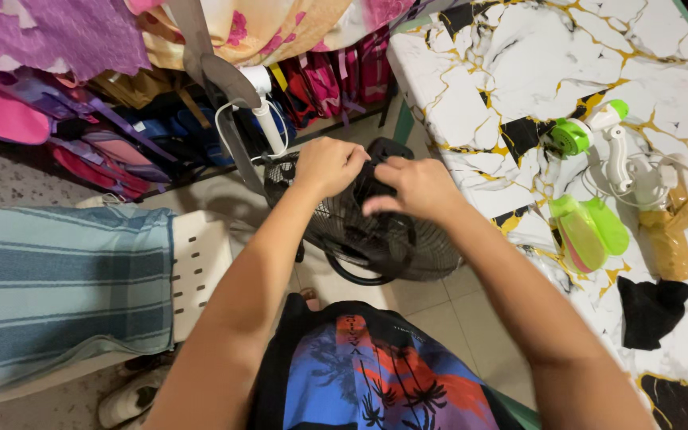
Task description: The person disassembles a small green and white electric fan by removing the blades and motor housing, then proceeds to disassemble a larger black standing fan by removing the front grille, fan blades, and rear grille. The person places the removed parts on a nearby table.
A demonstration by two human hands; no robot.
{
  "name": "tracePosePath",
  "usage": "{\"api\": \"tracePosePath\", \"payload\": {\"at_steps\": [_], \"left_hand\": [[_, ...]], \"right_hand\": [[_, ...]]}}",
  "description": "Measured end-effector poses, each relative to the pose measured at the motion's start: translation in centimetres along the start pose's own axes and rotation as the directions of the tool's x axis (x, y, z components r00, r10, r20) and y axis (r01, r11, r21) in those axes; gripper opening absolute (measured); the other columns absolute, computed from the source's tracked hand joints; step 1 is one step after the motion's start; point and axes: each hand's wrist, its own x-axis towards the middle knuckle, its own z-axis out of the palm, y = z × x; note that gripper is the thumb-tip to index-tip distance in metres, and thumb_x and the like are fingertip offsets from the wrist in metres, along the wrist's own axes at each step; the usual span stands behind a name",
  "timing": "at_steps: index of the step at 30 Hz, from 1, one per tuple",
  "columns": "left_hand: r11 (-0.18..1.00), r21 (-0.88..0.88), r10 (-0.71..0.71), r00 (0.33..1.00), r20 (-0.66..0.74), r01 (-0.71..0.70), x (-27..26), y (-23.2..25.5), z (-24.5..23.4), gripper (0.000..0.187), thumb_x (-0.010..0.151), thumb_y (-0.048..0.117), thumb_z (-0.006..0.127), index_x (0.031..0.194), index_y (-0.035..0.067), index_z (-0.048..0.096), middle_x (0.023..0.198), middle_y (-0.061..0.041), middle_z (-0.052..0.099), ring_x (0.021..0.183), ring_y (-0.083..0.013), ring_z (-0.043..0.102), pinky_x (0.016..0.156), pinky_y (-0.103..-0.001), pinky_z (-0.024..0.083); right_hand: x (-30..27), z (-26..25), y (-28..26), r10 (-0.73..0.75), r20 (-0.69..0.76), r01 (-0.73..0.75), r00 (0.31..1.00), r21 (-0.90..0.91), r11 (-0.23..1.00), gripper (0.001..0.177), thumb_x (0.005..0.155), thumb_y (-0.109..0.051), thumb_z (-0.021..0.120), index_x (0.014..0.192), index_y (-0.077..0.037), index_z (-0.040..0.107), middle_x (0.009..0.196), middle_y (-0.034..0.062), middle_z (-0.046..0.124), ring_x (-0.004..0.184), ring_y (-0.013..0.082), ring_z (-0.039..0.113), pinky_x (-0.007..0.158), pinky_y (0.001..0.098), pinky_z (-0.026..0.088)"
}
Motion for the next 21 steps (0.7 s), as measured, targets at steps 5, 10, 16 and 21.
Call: {"api": "tracePosePath", "payload": {"at_steps": [5,10,16,21], "left_hand": [[0.999,-0.022,0.04,0.998,0.05,-0.039,0.7,-0.9,-0.7,0.03,0.091,0.035,0.055,0.087,0.025,0.083,0.068,-0.012,0.07,0.067,-0.0359,0.068,0.065,-0.048,0.054],[0.999,-0.029,0.039,0.998,0.058,-0.037,0.7,-1.4,-0.6,0.029,0.091,0.036,0.056,0.087,0.025,0.083,0.067,-0.011,0.07,0.067,-0.035,0.068,0.064,-0.048,0.054],[0.999,0.008,0.046,0.997,0.063,-0.046,-0.5,-1.5,-0.2,0.028,0.092,0.036,0.057,0.089,0.025,0.083,0.067,-0.01,0.07,0.067,-0.0341,0.068,0.063,-0.047,0.053],[0.996,0.012,0.083,0.995,0.057,-0.084,0.0,-1.1,0.3,0.024,0.086,0.036,0.06,0.085,0.027,0.083,0.071,-0.008,0.072,0.07,-0.0323,0.069,0.063,-0.046,0.052]], "right_hand": [[1.7,-1.5,0.2,-0.046,0.226,0.082,0.973,-0.149,0.986,0.06,0.078,-0.071,0.066,0.08,-0.012,0.068,0.075,0.0047,0.067,0.059,0.031,0.067,0.05,0.0441,0.051],[1.1,1.2,-0.4,0.119,0.007,-0.119,0.993,0.089,0.989,0.053,0.092,-0.053,0.07,0.064,-0.009,0.061,0.064,0.0089,0.061,0.058,0.0334,0.062,0.052,0.0449,0.046],[0.1,3.6,0.5,0.111,-0.101,-0.062,0.989,0.402,0.914,0.049,0.09,-0.029,0.076,0.056,-0.005,0.051,0.057,0.0113,0.053,0.055,0.0326,0.056,0.051,0.0436,0.043],[-0.4,3.7,1.3,0.135,-0.125,-0.063,0.983,0.459,0.886,0.048,0.087,-0.022,0.081,0.055,-0.004,0.049,0.053,0.0104,0.049,0.048,0.0281,0.049,0.046,0.0407,0.037]]}}
